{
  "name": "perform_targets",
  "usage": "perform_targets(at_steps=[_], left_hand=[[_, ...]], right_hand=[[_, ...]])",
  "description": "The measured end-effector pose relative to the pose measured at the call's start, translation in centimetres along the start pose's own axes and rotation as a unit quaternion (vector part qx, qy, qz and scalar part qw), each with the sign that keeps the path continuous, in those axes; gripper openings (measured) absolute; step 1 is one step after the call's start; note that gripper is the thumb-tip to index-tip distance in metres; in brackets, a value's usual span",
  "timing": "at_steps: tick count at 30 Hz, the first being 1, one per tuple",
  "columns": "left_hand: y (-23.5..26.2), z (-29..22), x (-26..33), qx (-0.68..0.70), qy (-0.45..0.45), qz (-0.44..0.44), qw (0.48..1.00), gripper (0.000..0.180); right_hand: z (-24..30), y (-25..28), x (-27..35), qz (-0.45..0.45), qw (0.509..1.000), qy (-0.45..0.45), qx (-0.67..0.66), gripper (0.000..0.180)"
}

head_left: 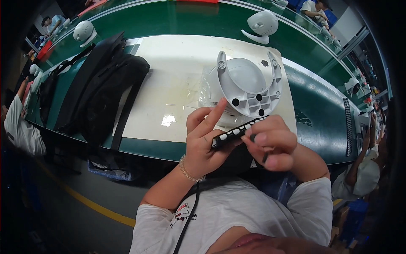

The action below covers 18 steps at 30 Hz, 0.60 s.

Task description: Manually assembling small plastic or rubber components into the housing of a light fixture or electronic device base on an assembly line.

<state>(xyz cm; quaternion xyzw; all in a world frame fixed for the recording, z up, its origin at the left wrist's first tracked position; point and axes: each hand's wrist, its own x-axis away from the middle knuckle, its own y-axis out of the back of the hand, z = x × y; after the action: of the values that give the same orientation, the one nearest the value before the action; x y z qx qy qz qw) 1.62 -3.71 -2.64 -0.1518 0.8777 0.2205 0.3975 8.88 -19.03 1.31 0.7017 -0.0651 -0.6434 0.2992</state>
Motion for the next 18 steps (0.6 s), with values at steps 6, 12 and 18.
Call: perform_targets(at_steps=[6, 12, 18], left_hand=[[0.0, 0.1, 0.0, 0.001, -0.003, -0.007, 1.0, 0.028], [0.0, 0.2, 0.1, 0.008, 0.012, 0.01, 1.0, 0.025], [-0.1, -0.2, 0.1, -0.032, -0.006, -0.003, 0.999, 0.024]], right_hand=[[0.1, -0.8, 1.0, -0.033, 0.996, 0.002, 0.08, 0.047], [0.7, -0.1, 1.0, -0.004, 0.999, 0.014, 0.034, 0.042], [0.2, 4.0, 0.5, -0.099, 0.961, -0.257, 0.021, 0.059]])
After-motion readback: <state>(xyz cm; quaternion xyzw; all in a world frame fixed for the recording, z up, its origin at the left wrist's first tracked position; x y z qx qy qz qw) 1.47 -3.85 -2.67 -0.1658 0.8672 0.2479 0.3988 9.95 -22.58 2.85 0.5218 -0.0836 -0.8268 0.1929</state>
